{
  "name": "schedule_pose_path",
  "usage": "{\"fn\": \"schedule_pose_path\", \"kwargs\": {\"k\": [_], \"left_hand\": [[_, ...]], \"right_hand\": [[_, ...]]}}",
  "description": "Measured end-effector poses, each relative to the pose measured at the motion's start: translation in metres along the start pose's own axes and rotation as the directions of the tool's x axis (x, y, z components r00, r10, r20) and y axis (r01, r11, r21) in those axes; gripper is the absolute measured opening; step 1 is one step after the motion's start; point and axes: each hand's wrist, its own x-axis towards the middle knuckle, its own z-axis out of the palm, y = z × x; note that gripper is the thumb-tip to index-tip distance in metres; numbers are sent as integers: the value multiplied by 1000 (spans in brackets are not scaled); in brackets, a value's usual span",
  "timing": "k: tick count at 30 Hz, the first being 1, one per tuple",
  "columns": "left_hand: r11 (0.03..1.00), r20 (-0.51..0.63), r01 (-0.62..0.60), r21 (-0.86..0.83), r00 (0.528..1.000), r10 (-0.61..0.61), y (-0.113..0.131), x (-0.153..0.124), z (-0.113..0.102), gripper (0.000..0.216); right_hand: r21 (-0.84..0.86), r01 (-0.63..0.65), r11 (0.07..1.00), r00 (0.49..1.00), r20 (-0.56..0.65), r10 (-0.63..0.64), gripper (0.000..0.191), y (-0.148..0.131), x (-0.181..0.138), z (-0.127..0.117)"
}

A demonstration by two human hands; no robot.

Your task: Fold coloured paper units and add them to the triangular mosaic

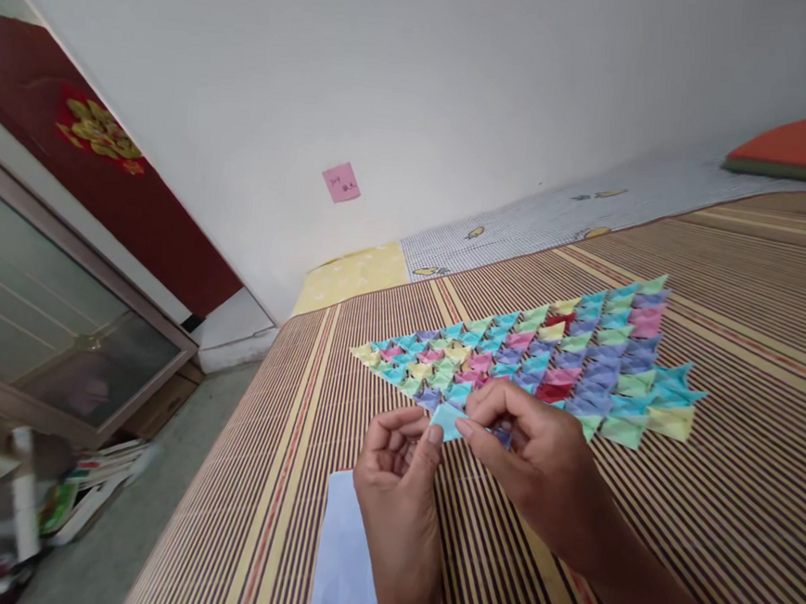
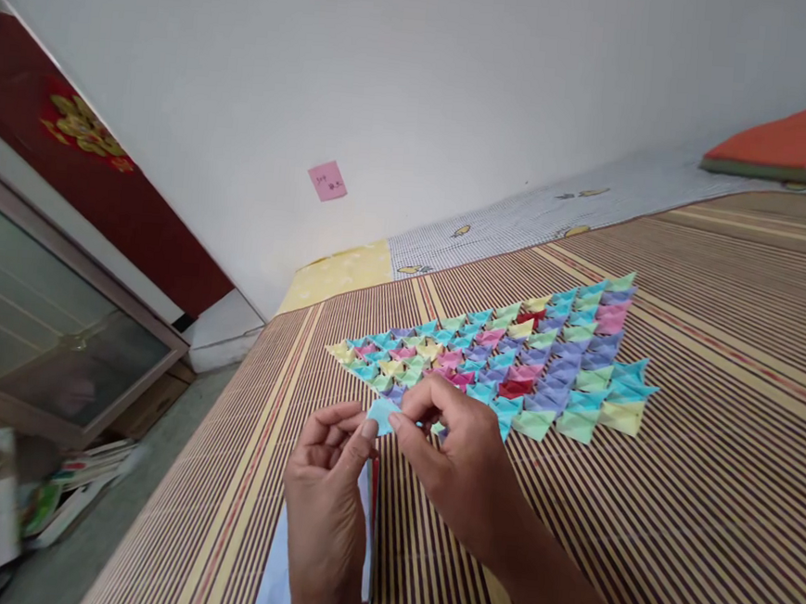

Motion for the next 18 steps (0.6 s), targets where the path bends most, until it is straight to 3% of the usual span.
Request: {"fn": "schedule_pose_path", "kwargs": {"k": [3, 7, 10, 14, 18], "left_hand": [[996, 84, 84, -31, 993, -81, -1, 2, -2, 32], [985, 190, 150, -89, 973, -131, -4, 4, -3, 21], [974, 196, 165, -157, 972, -133, -3, 5, -2, 18], [933, 176, 229, -277, 967, -185, 1, 5, 1, 22], [930, 208, 249, -269, 958, -197, 0, 4, 0, 21]], "right_hand": [[6, 14, 1000, 999, 52, -15, 19, 1, 0, -1], [-24, 12, 1000, 996, 92, -9, 18, -4, -1, -2], [-45, -37, 998, 992, 116, 42, 13, -9, 0, -4], [-20, -118, 993, 969, 215, 120, 24, -8, 2, -6], [-46, -95, 994, 985, 143, 101, 27, -5, 3, -7]]}}
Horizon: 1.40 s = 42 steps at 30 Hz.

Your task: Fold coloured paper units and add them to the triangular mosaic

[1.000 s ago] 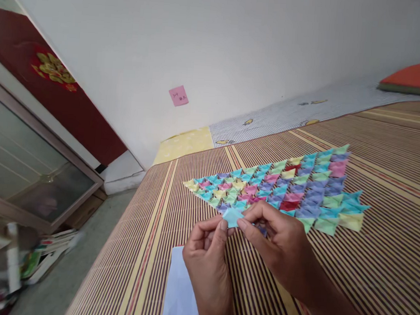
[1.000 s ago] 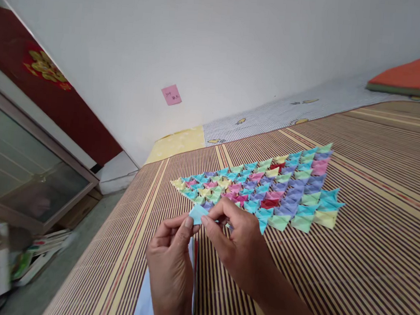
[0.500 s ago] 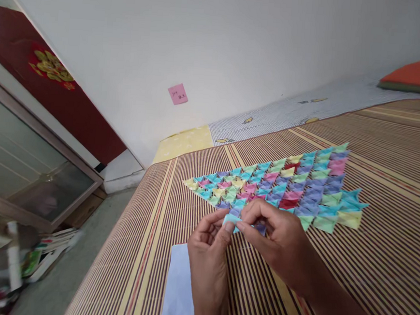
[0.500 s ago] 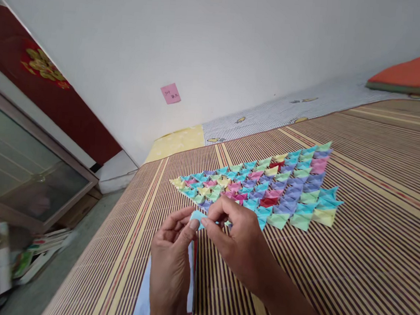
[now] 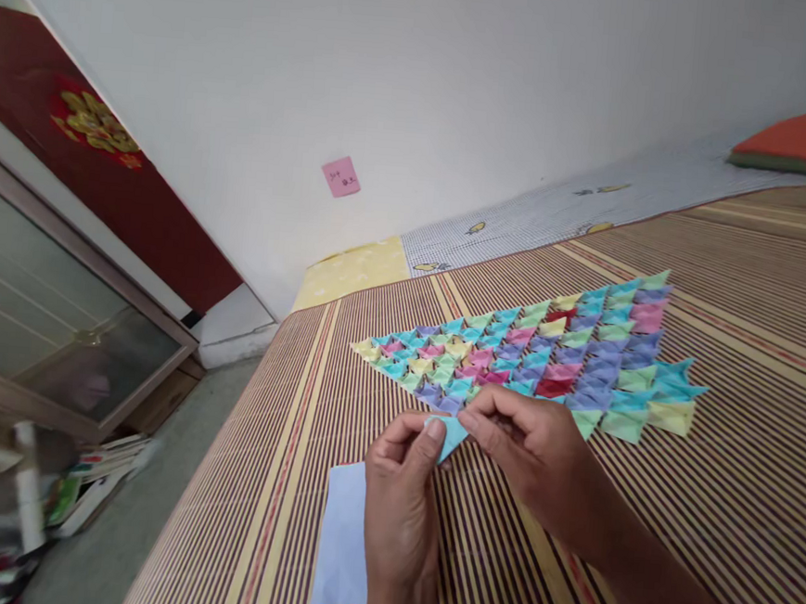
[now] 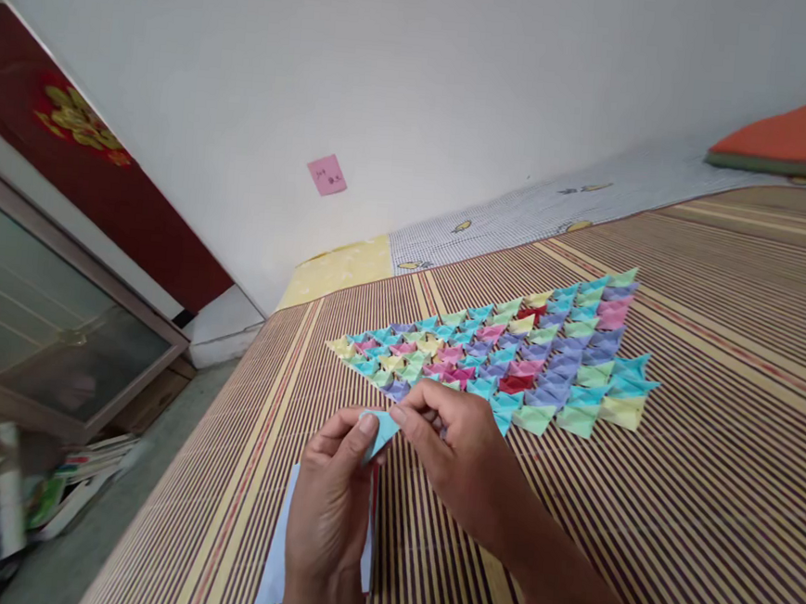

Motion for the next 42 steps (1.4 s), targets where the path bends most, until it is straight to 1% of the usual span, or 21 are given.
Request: {"fn": "schedule_pose_path", "kwargs": {"k": [3, 5, 6, 7, 9, 11, 12, 14, 18, 20, 22, 25, 27, 30, 33, 35, 38, 42], "left_hand": [[997, 42, -28, 79, 999, 25, -2, -1, -2, 17], [994, 46, -49, 97, 998, 45, -3, -2, -1, 15], [995, 36, -58, 86, 998, 55, -4, -2, 0, 16], [996, 19, -64, 63, 998, 63, -4, -2, 1, 16], [998, -32, -64, -9, 997, 64, -5, -1, 4, 19], [995, -78, -50, -81, 996, 44, -6, -1, 7, 22], [993, -89, -42, -107, 995, 32, -6, 0, 7, 23], [989, -89, -21, -145, 996, 8, -6, 0, 8, 23], [987, -74, -10, -162, 997, -2, -4, 0, 9, 25], [986, -108, -24, -166, 994, 6, -4, 0, 9, 27], [979, -157, -31, -202, 988, -1, -4, 0, 8, 28], [960, -191, -20, -281, 981, -35, -3, 2, 7, 29], [951, -180, 3, -310, 982, -62, -3, 3, 6, 28], [938, -144, 49, -344, 984, -105, -3, 3, 8, 26], [928, -114, 68, -366, 987, -117, -4, 3, 9, 25], [930, -129, 59, -363, 985, -113, -4, 3, 8, 28], [933, -141, 56, -356, 984, -112, -3, 3, 5, 32], [927, -77, 93, -363, 989, -129, -1, 2, 4, 31]], "right_hand": [[-23, 26, 999, 997, -71, -27, 29, 1, 0, 0], [25, 13, 1000, 994, -105, -10, 32, 0, -1, 1], [67, -4, 998, 995, -101, 11, 32, 0, -1, 1], [112, -28, 993, 997, -72, 36, 31, 0, -2, 2], [175, -82, 981, 996, 33, 77, 28, -2, -3, 3], [176, -107, 979, 990, 112, 88, 30, -3, -3, 5], [161, -106, 981, 989, 123, 86, 31, -4, -3, 5], [112, -79, 991, 992, 107, 67, 33, -5, -3, 6], [51, -29, 998, 993, 112, 24, 34, -5, -3, 3], [66, -35, 997, 989, 146, 25, 32, -5, -3, 1], [69, -50, 996, 978, 205, 35, 29, -4, -4, 0], [22, -44, 999, 963, 266, 36, 29, -3, -5, 1], [-10, -18, 1000, 968, 251, 20, 30, -2, -5, 3], [-48, 50, 998, 974, 225, -38, 31, -1, -5, 4], [-60, 84, 995, 972, 225, -69, 32, -2, -6, 3], [-28, 63, 998, 968, 243, -55, 30, -3, -6, 2], [66, -6, 998, 968, 251, -11, 26, -4, -4, 1], [185, -50, 981, 986, 165, 19, 22, -6, -2, 2]]}}
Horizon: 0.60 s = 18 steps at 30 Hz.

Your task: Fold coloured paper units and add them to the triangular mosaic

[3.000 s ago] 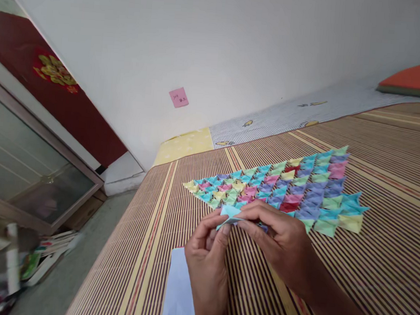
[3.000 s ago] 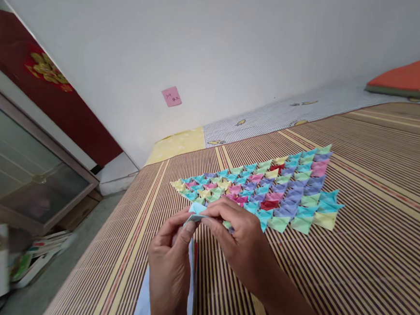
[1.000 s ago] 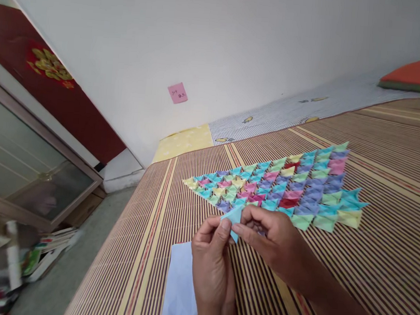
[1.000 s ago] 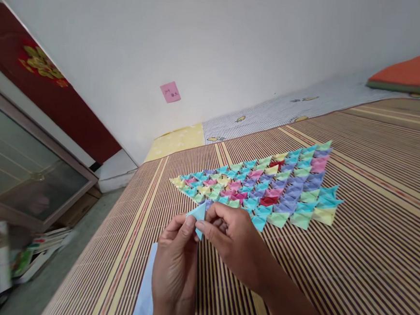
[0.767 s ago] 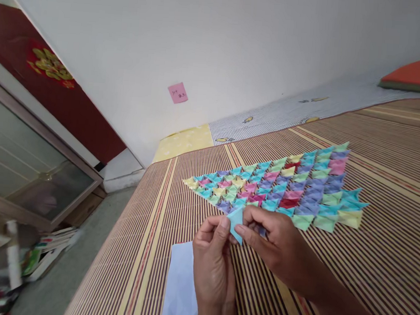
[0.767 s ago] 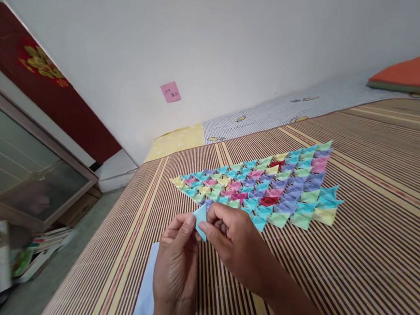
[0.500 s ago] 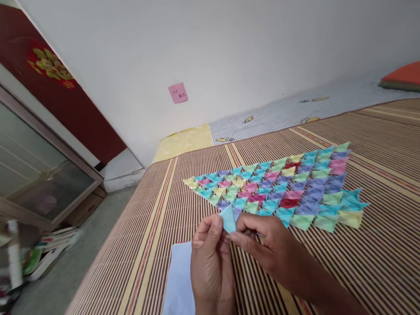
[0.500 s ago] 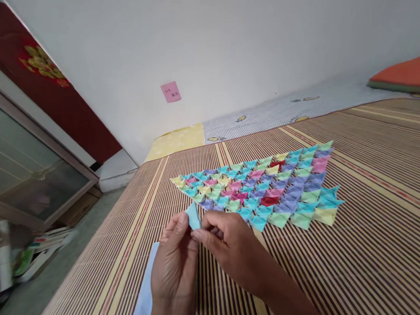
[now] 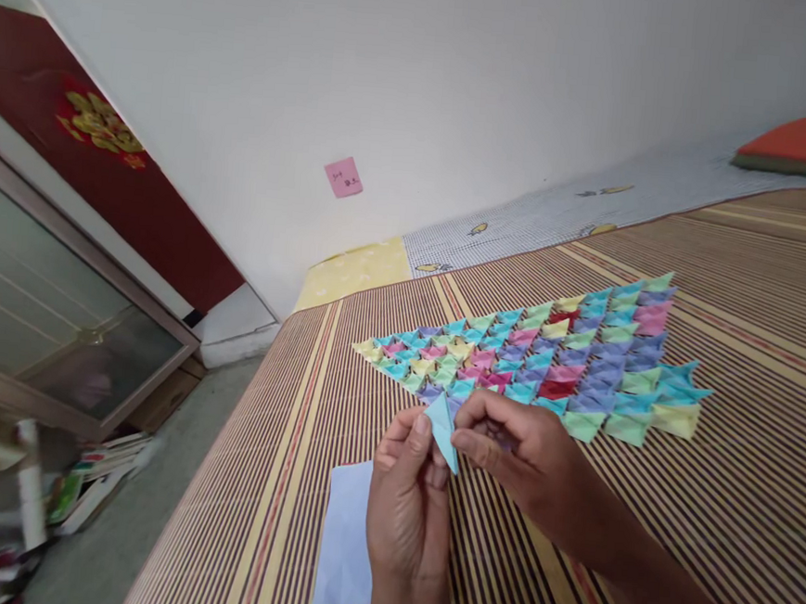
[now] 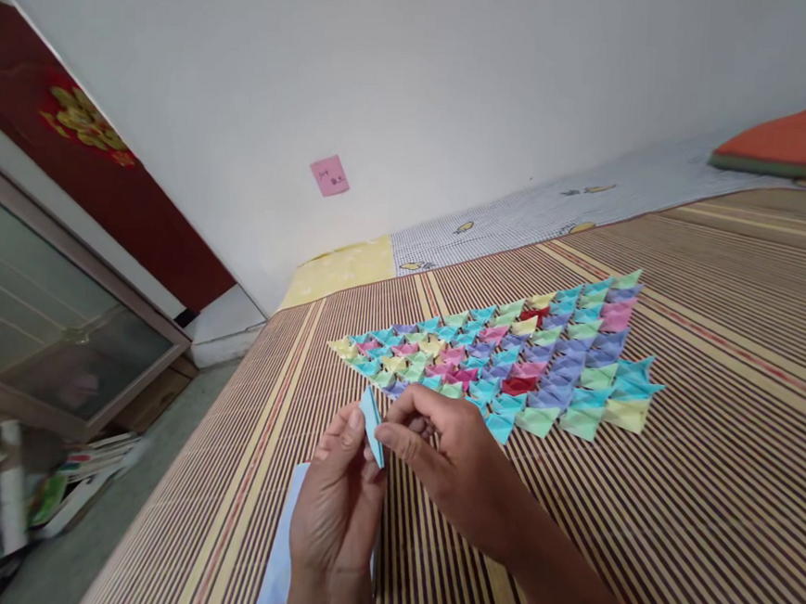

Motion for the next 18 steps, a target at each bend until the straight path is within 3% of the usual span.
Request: {"fn": "schedule_pose_path", "kwargs": {"k": [8, 12, 18], "left_hand": [[997, 77, 68, -28, 995, -65, -1, 1, 2, 25], [1000, 83, 14, 25, 996, -16, -2, -2, 2, 23], [999, 182, -26, 44, 983, 17, -1, -3, 5, 17]], "right_hand": [[165, -16, 986, 1000, 8, 15, 14, 3, 0, -2], [162, -28, 986, 1000, -2, 29, 15, 4, 0, -2], [258, -33, 966, 999, 18, 30, 16, 5, 0, -2]]}}
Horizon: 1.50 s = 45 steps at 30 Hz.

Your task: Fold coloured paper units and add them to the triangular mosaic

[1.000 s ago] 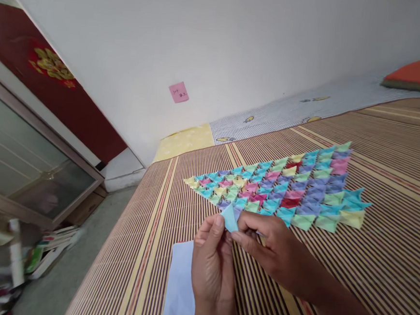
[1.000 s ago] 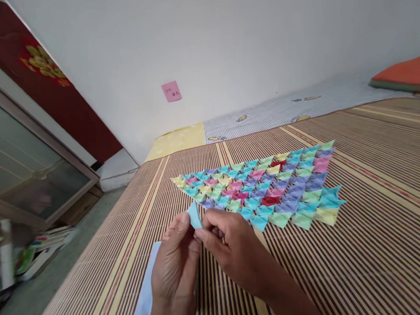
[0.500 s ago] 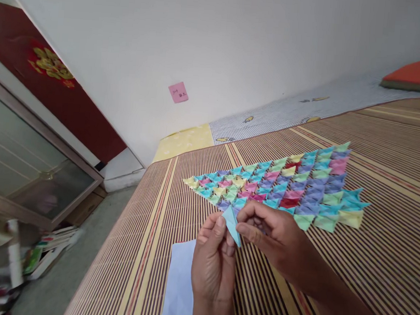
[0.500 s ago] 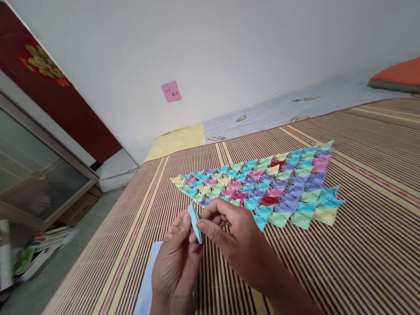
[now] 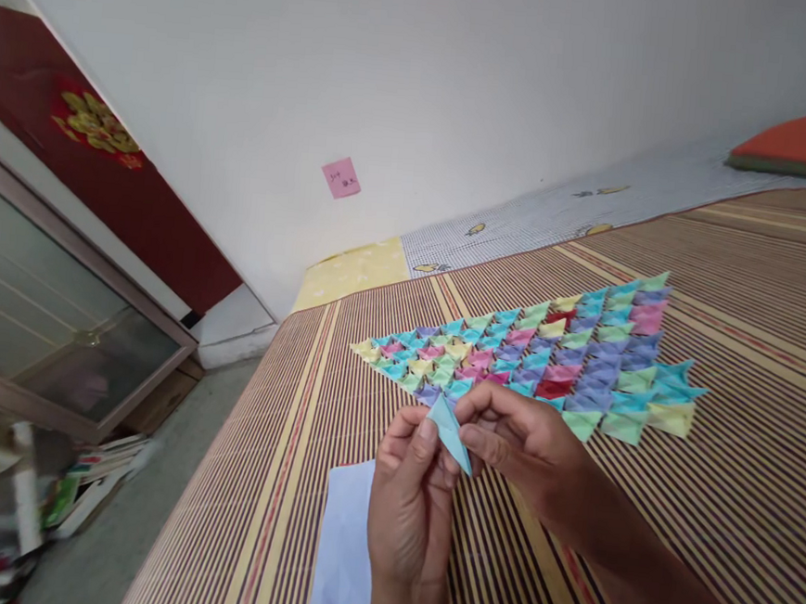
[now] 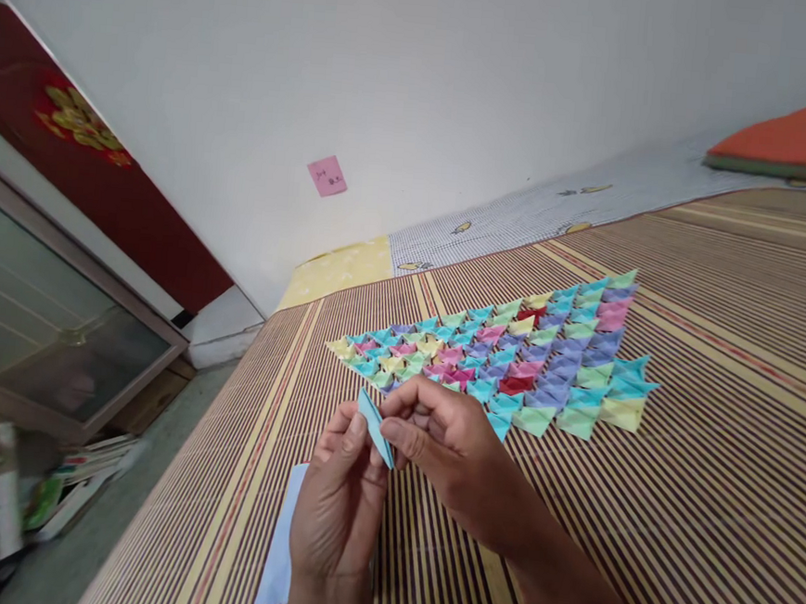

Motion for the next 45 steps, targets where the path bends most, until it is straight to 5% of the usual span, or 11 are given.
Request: {"fn": "schedule_pose_path", "kwargs": {"k": [7, 11, 15, 19, 24, 27, 32, 45], "left_hand": [[999, 0, -16, 39, 1000, 16, 1, -1, -1, 18], [957, -44, -136, 256, 987, 153, -3, -4, 3, 19], [780, -73, -247, 574, 934, 350, -6, -11, 12, 36], [710, -39, -266, 653, 923, 382, -9, -16, 20, 33], [726, -10, -228, 649, 951, 308, -15, -16, 21, 22], [669, 12, -277, 690, 928, 372, -15, -15, 16, 19], [564, 49, -307, 766, 904, 425, -11, -15, 12, 14], [813, -72, -239, 531, 943, 324, -10, -11, 2, 13]], "right_hand": [[13, 25, 1000, 1000, -13, -25, 14, 0, 2, 1], [-186, 93, 978, 987, -111, -115, 9, -2, 1, 6], [-531, 131, 837, 897, -296, -329, 9, -1, 1, 10], [-712, 143, 687, 800, -325, -504, 9, 1, 0, 10], [-587, 126, 800, 856, -343, -386, 8, 1, 0, 10], [-453, 107, 885, 890, -353, -288, 8, 2, -1, 10], [-489, 243, 838, 881, -250, -402, 24, 3, 1, 7], [-408, 295, 864, 922, -115, -369, 19, 1, 2, 4]]}}
